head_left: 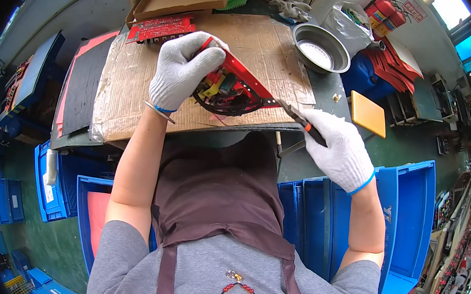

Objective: Trimming excess wire leads from a printed circuit board using wire cutters.

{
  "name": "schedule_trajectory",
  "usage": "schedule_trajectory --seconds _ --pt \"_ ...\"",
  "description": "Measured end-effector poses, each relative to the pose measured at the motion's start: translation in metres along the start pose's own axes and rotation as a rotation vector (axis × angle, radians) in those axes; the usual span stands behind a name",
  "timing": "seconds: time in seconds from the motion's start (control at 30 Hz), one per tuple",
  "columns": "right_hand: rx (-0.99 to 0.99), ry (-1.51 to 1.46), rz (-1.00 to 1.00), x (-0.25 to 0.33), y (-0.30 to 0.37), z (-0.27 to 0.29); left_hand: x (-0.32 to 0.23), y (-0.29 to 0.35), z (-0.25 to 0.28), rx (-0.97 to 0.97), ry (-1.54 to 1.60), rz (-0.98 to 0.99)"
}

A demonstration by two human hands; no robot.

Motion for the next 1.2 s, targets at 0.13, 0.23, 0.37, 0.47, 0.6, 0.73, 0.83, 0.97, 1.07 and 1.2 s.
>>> schedule_trajectory --seconds 0.13,0.23,0.37,0.47,0.6,0.73,0.83,0.97,1.07,1.2 --pt "0.232 -0.796 -0.442 -0.009 0.009 -0.013 0.001 0.004 0.002 0.096 0.007 -0.022" --pt "0.330 -1.062 -0.579 -0.016 0.018 -0.029 0.003 0.008 0.004 0.125 0.050 -0.047" --pt "0.257 -1.186 -0.583 -0.028 0.022 -0.042 0.007 0.012 0.003 0.196 0.116 -0.093" --pt "0.064 -1.000 -0.698 -0.052 0.033 -0.034 -0.007 0.018 -0.004 0.208 0.134 -0.107" --pt "-0.161 -0.890 -0.762 -0.075 0.083 -0.038 0.005 0.019 0.007 0.175 0.178 -0.134" --pt "-0.243 -0.204 -0.838 -0.107 0.153 -0.038 0.013 0.014 0.013 0.145 0.128 -0.109" --pt "-0.244 0.263 -0.801 -0.108 0.167 -0.025 0.016 0.012 0.012 0.149 0.132 -0.113" --pt "-0.165 0.445 -0.690 -0.118 0.159 -0.038 0.016 0.011 0.005 0.140 0.145 -0.072" --pt "0.090 0.392 -0.773 -0.128 0.147 -0.061 0.017 0.012 0.004 0.119 0.161 -0.053" --pt "0.110 0.322 -0.709 -0.123 0.138 -0.053 0.019 0.014 0.007 0.136 0.087 -0.101"
Point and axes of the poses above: each hand's wrist, its own y-axis away from the middle knuckle, its own z-axis out of the back of the hand, x = y × z, the point moved 5 cm from there along -y, towards the middle knuckle, and after that the axes turned 11 degrees about z, right-handed, at the moved point
